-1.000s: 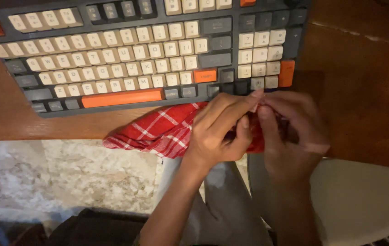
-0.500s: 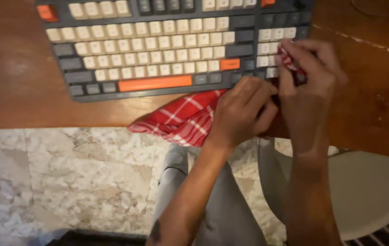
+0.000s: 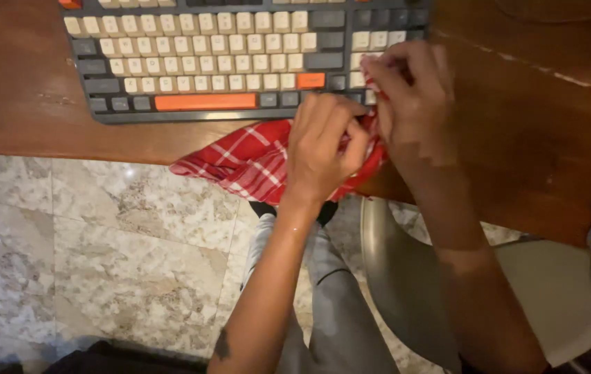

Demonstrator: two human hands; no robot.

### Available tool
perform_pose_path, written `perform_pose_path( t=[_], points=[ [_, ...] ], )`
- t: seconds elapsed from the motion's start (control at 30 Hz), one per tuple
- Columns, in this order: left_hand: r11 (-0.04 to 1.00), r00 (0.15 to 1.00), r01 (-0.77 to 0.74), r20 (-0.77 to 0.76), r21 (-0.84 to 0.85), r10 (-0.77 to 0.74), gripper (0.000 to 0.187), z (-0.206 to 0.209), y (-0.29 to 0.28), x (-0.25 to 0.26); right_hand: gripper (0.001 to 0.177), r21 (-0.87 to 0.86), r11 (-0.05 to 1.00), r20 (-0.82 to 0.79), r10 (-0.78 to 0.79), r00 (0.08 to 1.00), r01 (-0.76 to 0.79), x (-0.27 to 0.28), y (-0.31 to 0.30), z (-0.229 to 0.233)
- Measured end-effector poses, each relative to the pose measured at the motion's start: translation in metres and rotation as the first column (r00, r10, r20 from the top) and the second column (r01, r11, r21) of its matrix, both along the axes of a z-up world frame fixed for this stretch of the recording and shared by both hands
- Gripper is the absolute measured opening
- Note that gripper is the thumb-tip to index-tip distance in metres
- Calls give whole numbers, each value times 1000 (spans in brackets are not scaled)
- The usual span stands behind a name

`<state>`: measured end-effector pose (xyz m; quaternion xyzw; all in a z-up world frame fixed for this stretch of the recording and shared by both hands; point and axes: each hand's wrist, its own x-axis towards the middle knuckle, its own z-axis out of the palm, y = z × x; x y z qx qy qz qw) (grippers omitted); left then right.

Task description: Cleaning a mechanical keyboard with a checkered cloth.

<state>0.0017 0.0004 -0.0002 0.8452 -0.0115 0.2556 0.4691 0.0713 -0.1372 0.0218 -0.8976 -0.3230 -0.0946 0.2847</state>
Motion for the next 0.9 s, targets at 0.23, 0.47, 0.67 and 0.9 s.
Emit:
perform_pose_path(
  t=[0.23, 0.47, 0.67, 0.9],
  points=[
    [997, 999, -7, -52, 76, 11, 18, 0, -3, -5, 35, 13, 998, 10, 55, 998, -55, 8, -6, -13],
    [996, 999, -39, -34, 80, 42, 19, -1, -3, -1, 31, 95, 994, 19, 45, 999, -47, 14, 0, -19],
    [996, 998, -60, -27, 70, 62, 19, 2, -2, 0, 32, 93, 994, -10, 66, 998, -65, 15, -4, -16],
    [996, 997, -66, -31, 52, 67, 20, 1, -2, -1, 34, 54, 996, 10, 69, 998, -70, 16, -3, -14]
  ],
)
